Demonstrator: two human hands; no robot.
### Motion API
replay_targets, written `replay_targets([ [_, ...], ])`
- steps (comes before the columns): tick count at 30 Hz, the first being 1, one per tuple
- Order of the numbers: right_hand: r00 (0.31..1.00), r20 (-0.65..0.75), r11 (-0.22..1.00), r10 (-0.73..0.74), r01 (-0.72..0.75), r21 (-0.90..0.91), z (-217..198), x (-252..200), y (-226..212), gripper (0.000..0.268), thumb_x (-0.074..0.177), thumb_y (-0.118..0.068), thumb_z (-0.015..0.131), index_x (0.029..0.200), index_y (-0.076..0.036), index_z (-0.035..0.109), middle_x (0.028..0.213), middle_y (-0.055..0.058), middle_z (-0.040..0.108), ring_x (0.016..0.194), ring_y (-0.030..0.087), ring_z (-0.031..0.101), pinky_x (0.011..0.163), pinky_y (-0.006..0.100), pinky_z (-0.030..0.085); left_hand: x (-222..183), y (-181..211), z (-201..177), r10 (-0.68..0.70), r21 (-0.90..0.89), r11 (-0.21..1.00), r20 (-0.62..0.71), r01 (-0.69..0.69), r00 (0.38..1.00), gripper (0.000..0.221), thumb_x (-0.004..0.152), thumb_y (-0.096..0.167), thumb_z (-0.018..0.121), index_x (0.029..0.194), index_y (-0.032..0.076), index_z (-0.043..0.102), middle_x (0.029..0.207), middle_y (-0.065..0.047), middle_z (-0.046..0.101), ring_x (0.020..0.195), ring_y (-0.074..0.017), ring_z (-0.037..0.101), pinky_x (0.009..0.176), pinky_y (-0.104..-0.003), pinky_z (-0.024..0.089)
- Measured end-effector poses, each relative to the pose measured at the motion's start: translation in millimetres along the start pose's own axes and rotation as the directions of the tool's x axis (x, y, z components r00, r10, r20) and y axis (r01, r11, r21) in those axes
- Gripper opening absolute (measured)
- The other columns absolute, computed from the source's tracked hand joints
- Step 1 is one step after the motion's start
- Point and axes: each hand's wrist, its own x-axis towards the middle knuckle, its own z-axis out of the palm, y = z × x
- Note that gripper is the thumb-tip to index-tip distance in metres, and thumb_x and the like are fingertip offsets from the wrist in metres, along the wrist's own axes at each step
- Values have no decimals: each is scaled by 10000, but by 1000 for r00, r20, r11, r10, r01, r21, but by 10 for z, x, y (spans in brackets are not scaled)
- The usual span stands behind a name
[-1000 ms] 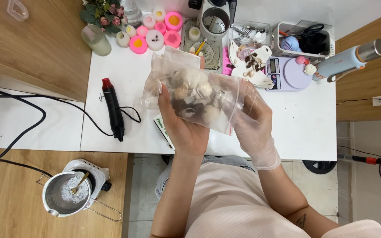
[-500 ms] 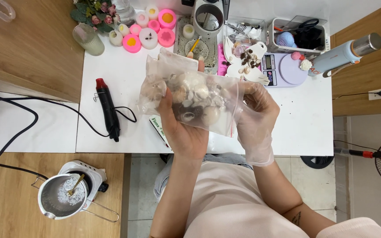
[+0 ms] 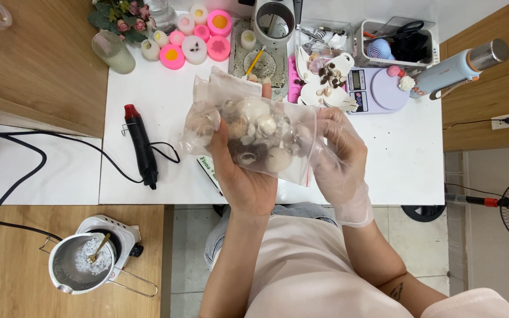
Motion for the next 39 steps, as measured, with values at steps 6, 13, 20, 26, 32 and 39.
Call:
replay_targets([
  [6,999,-43,1000,-10,9,-18,34,3,-98,146,1024,-27,705,1166,10,715,1144,79,664,1074,163,616,977,290,516,10,-26,22,-26,-33,999,-13,26,1000,678,1088,370,503,1639,61,257,1648,-261,349,1539,-324,368,1225,-435,394],
  [13,996,5,974,-85,84,-208,-44,74,-280,270,966,20,737,1231,-33,732,1098,82,674,1003,162,613,878,284,517,10,-24,33,-36,-65,997,-35,33,999,639,1085,354,498,1623,91,274,1622,-214,382,1534,-317,365,1208,-448,404],
  [20,983,179,900,-35,109,-422,-147,222,-423,373,879,-37,825,1234,-132,763,1011,57,694,883,149,652,760,281,544,17,-21,6,-51,-51,998,-50,49,997,639,1085,339,512,1617,70,283,1617,-215,399,1530,-317,386,1206,-438,420],
  [26,975,206,868,-85,174,-465,-147,239,-374,348,860,-52,857,1193,-118,779,986,59,697,848,160,656,711,285,531,21,-36,-38,-87,-88,993,-71,81,994,652,1067,354,532,1603,66,299,1595,-249,412,1505,-308,414,1198,-445,443],
  [32,971,222,870,-84,180,-460,-136,250,-352,310,867,-60,867,1163,-111,790,993,56,686,844,167,651,701,290,527,43,-41,-89,-98,-117,989,-85,88,992,618,1078,347,520,1587,61,318,1590,-244,418,1492,-314,427,1167,-443,480],
  [39,973,190,861,-132,208,-464,-117,247,-276,314,833,-61,894,1126,-126,801,1015,67,680,907,184,655,751,314,542,68,-51,-176,-123,-141,984,-103,108,987,591,1081,342,513,1574,62,343,1567,-211,450,1472,-320,451,1133,-446,508],
])
